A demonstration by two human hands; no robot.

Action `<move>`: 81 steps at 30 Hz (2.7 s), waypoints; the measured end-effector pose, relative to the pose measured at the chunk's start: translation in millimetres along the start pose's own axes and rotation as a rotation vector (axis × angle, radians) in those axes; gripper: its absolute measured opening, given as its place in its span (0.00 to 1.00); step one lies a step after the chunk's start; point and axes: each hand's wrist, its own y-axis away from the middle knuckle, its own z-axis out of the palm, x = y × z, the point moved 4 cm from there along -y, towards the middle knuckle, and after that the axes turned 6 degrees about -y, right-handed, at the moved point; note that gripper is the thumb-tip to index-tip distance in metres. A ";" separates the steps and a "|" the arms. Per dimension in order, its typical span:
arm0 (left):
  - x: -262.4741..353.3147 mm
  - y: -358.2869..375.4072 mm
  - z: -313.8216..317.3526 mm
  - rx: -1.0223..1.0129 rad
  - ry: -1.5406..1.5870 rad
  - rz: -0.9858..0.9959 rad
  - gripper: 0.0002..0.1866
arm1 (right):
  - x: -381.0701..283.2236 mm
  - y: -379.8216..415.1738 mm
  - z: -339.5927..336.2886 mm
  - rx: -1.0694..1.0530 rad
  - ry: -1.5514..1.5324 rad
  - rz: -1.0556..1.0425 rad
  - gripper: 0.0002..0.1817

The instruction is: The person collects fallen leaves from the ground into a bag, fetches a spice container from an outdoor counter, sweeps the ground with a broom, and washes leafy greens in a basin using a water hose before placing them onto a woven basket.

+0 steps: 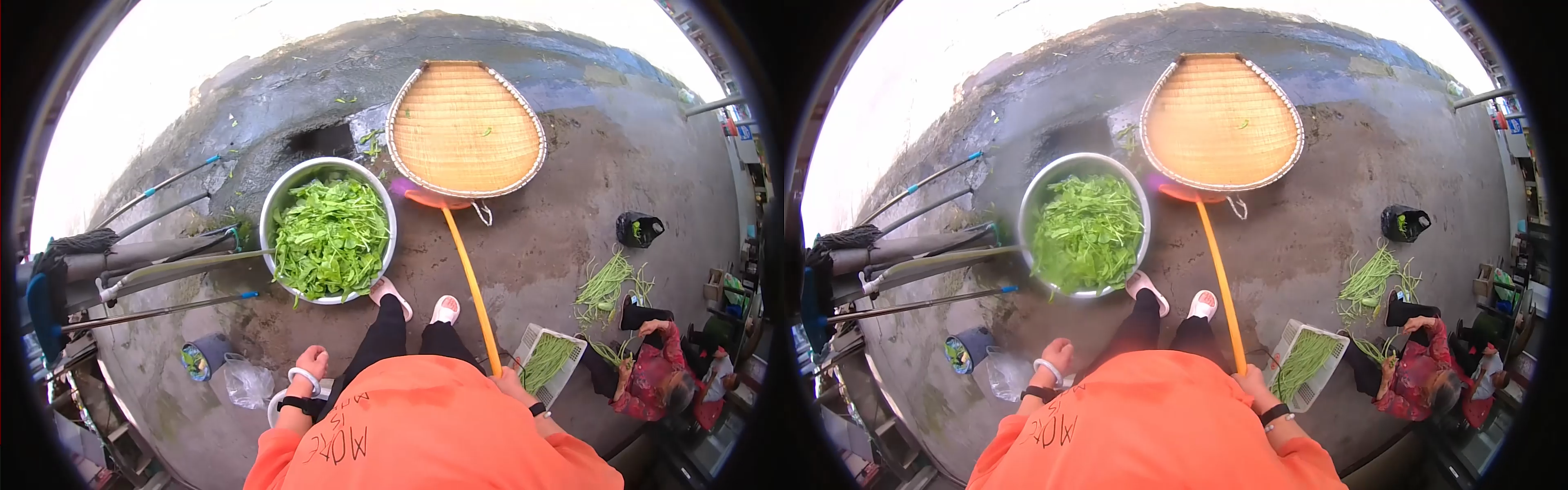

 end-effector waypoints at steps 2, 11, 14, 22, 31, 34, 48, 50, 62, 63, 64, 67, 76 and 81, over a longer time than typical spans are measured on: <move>-1.3 -11.2 -18.9 0.012 0.021 0.034 0.12 | -2.7 -1.9 1.3 -0.017 0.041 0.045 0.13; -22.6 -36.5 -48.1 -0.023 0.087 0.008 0.11 | -163.9 -49.6 48.1 -0.240 -0.247 0.138 0.07; -31.8 -33.7 -57.0 -0.051 0.021 -0.004 0.12 | -216.9 -61.5 50.3 -0.288 -0.363 0.125 0.06; -70.8 -48.4 -69.2 0.010 0.245 -0.026 0.11 | -270.7 -68.7 26.9 -0.496 -0.578 0.096 0.02; -42.1 -10.2 -53.7 0.053 0.185 -0.128 0.12 | -353.6 -145.1 50.6 -0.678 -0.647 -0.005 0.04; -24.2 6.5 -44.8 0.037 0.185 -0.158 0.12 | -384.5 -120.0 19.7 -0.728 -0.708 -0.027 0.03; -39.2 40.2 -8.2 0.068 0.197 -0.171 0.15 | -412.3 -171.5 68.7 -0.533 -0.528 -0.085 0.04; -44.9 38.2 -6.1 0.014 0.146 -0.207 0.16 | -397.6 -152.3 72.7 -0.698 -0.726 0.000 0.04; -43.5 15.0 -49.7 0.112 0.290 -0.070 0.13 | -383.9 -142.6 69.3 -0.455 -0.602 -0.141 0.03; -47.8 15.5 -46.6 0.102 0.315 -0.072 0.14 | -382.1 -142.3 77.1 -0.454 -0.607 -0.140 0.03; -50.9 14.5 -47.6 0.095 0.338 -0.070 0.14 | -381.6 -141.1 86.9 -0.499 -0.673 -0.091 0.03; -69.7 14.1 -46.8 0.063 0.212 -0.103 0.15 | -375.9 -116.1 109.7 -0.607 -0.876 -0.001 0.04; -79.6 1.9 -81.7 0.148 0.134 -0.014 0.11 | -382.3 -51.0 78.2 -0.883 -1.056 0.001 0.05; -79.1 -3.0 -77.5 0.142 0.186 -0.001 0.11 | -370.5 -47.6 104.9 -0.671 -1.021 0.009 0.04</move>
